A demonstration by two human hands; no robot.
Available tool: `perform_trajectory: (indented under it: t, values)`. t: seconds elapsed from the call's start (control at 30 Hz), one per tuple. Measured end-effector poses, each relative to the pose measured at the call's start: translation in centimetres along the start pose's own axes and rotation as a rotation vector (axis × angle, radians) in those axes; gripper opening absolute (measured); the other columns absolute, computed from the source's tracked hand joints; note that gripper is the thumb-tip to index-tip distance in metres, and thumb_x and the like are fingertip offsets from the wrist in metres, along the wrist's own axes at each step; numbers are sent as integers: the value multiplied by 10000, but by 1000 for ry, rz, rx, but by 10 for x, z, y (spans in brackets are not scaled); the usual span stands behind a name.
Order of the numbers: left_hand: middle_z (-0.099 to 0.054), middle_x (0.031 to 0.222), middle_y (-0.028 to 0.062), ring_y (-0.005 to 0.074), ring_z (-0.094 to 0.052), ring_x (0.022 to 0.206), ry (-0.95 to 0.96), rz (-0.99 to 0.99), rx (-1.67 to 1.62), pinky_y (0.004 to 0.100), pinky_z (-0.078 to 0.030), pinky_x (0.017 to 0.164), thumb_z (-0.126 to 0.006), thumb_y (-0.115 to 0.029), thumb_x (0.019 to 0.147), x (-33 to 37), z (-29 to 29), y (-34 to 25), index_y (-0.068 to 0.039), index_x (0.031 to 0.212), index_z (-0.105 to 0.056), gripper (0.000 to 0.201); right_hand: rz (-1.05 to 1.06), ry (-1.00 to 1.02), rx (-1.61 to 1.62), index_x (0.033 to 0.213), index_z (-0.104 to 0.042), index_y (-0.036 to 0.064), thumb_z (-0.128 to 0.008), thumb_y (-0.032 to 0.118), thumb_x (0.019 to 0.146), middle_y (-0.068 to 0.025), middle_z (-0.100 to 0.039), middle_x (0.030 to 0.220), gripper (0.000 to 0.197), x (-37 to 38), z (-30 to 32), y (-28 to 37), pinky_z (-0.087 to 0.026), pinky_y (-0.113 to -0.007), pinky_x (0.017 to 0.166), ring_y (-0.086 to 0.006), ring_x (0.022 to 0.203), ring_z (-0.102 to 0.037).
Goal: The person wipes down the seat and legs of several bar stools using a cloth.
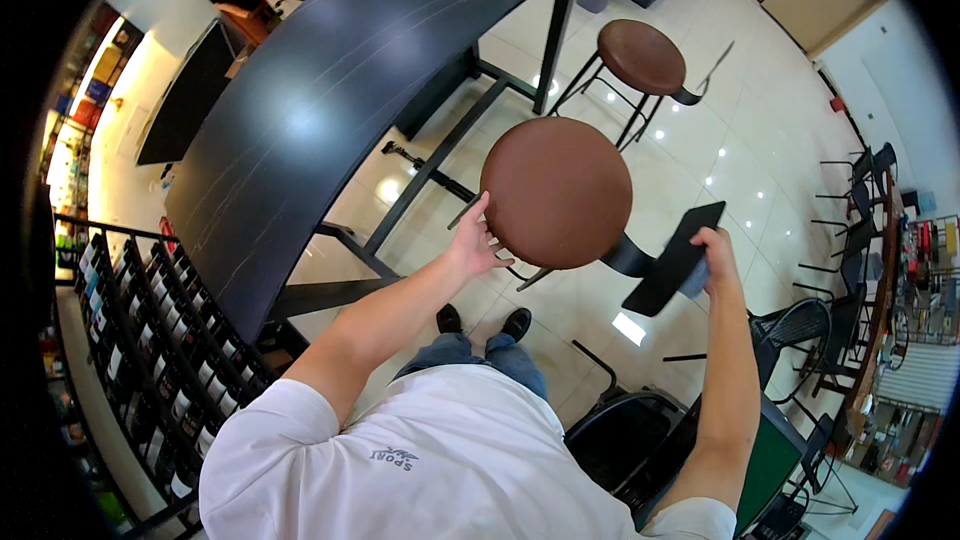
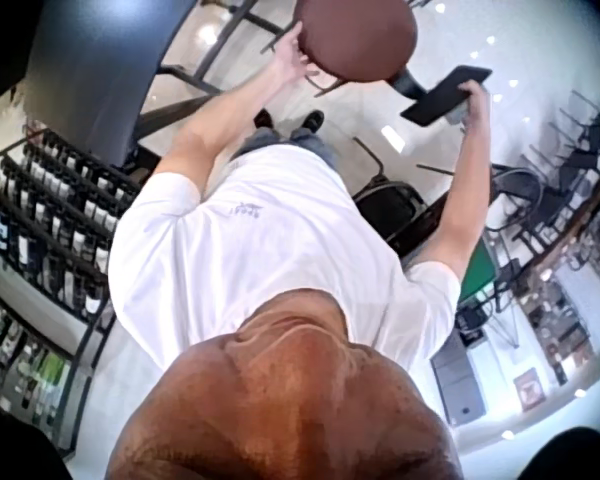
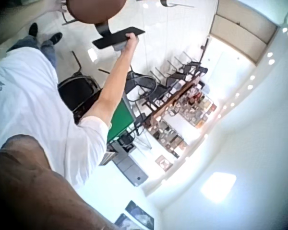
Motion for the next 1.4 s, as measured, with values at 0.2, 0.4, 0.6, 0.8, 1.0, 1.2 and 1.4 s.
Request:
perform_trajectory:
  t: [0.2, 0.4, 0.6, 0.8, 1.0, 1.2, 1.4]
  values:
    - [-284, 1611, 58, 311, -250, 1469, -197, 92, 110, 566, -170, 1175, -604, -760, 816, 60, 10, 29, -117, 1568, -270, 1044, -31, -52, -94, 778, -596, -22, -615, 90, 699, -98, -606, 728, 138, 41, 11, -23, -502, -364, 628, -232, 646, -596]
    - [-372, 1553, 66, 309, -293, 1429, -226, 126, 145, 534, -218, 1145, -609, -785, 783, 96, 6, 47, -128, 1543, -322, 1044, -73, -34, -95, 781, -603, -8, -614, 89, 701, -85, -618, 732, 126, 69, 40, -45, -484, -345, 631, -217, 659, -594]
    - [-304, 1615, 80, 321, -267, 1457, -230, 104, 190, 515, -211, 1158, -576, -797, 795, 123, 5, 47, -151, 1579, -269, 1061, -66, -92, -132, 809, -602, -17, -603, 75, 709, -86, -623, 751, 135, 80, 44, -56, -492, -345, 639, -214, 669, -598]
    - [-357, 1557, 102, 324, -319, 1413, -276, 90, 202, 520, -231, 1155, -605, -778, 788, 142, 18, 38, -159, 1557, -303, 1032, -68, -71, -180, 821, -599, -20, -598, 83, 716, -66, -609, 777, 147, 97, 32, -61, -467, -321, 660, -190, 703, -582]
    - [-325, 1577, 121, 344, -323, 1407, -208, 158, 224, 552, -263, 1147, -650, -746, 778, 150, 24, 23, -149, 1555, -300, 1041, -109, -124, -207, 841, -612, -26, -613, 137, 756, -70, -626, 809, 184, 115, 33, -74, -464, -322, 690, -186, 742, -581]
    - [-484, 1455, 142, 282, -468, 1299, -393, 117, 704, 514, -424, 1003, -739, -595, 821, 133, 45, 10, -77, 1457, -453, 869, -174, -426, -465, 1049, -692, -53, -717, 479, 878, -98, -663, 930, 559, 86, 49, -39, -485, -330, 789, -184, 878, -603]
    - [-679, 1080, 59, 149, -643, 967, 45, -490, 760, 271, -489, 895, -705, -291, 955, 77, -77, -13, -17, 1170, -626, 357, 312, -650, -205, 1330, -537, 52, -714, 173, 871, -110, -618, 1155, 507, 24, 36, 7, -527, -343, 846, -206, 966, -624]
Point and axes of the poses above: each hand's wrist, its own x-axis towards the middle knuckle, its own z-axis out of the back of the hand, y = z × x, the point moved 8 cm from there along x, towards the middle knuckle
